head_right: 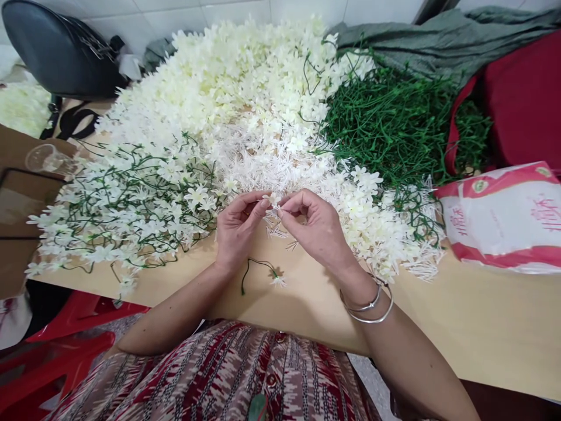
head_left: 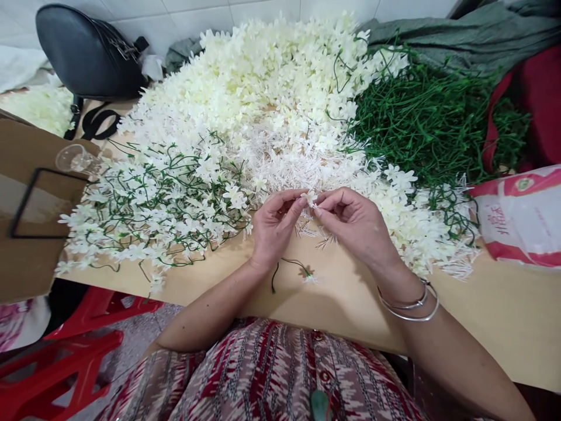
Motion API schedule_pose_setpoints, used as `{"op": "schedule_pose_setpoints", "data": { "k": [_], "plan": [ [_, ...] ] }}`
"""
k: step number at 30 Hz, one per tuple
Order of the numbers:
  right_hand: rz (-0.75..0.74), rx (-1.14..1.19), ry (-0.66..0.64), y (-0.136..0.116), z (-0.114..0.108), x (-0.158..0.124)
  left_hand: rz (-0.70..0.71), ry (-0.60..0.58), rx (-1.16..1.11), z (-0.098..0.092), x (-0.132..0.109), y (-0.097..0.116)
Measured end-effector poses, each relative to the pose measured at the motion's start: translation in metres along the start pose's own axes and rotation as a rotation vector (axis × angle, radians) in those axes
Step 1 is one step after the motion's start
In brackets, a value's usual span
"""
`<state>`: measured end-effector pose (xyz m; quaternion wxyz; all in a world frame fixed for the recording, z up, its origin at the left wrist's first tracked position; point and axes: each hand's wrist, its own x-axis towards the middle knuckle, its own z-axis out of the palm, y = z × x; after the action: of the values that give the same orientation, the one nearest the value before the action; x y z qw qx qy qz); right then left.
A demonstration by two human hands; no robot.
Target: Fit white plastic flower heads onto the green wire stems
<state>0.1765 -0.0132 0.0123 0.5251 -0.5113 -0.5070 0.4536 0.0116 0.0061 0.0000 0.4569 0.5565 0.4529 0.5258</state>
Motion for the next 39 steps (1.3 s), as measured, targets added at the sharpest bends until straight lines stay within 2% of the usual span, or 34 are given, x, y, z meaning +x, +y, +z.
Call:
{"op": "schedule_pose_setpoints", "data": {
  "k": [5, 10, 12, 15, 18, 20, 30, 35, 39],
  "plan": [
    [0.137, 0.048, -0.013, -0.003, -0.002, 0.000, 0.115, -0.039, 0.095, -0.001, -0.002, -0.002],
    [0.208, 0.096, -0.004, -0.006, -0.004, 0.001, 0.276, -0.090, 0.175, -0.001, -0.002, 0.000],
    [0.216, 0.122, 0.007, -0.005, -0.002, 0.001, 0.277, -0.098, 0.189, 0.000, -0.002, -0.001],
    [0.210, 0.129, 0.054, -0.003, 0.002, 0.000, 0.155, -0.080, 0.125, 0.001, -0.002, -0.003],
    [0.176, 0.109, 0.110, -0.001, 0.007, -0.003, -0.020, -0.060, -0.024, 0.003, -0.001, -0.006],
    [0.148, 0.092, 0.129, -0.001, 0.010, -0.004, -0.074, -0.054, -0.092, 0.004, -0.001, -0.006],
    [-0.067, -0.008, 0.181, 0.005, 0.011, -0.002, -0.052, -0.023, -0.195, 0.008, -0.007, -0.003],
    [-0.190, -0.180, 0.190, 0.006, 0.009, -0.003, -0.068, -0.066, -0.234, 0.010, -0.010, -0.001],
    [-0.306, -0.167, 0.226, 0.005, 0.007, -0.003, -0.081, -0.086, -0.247, 0.011, -0.014, 0.003]
  ]
}}
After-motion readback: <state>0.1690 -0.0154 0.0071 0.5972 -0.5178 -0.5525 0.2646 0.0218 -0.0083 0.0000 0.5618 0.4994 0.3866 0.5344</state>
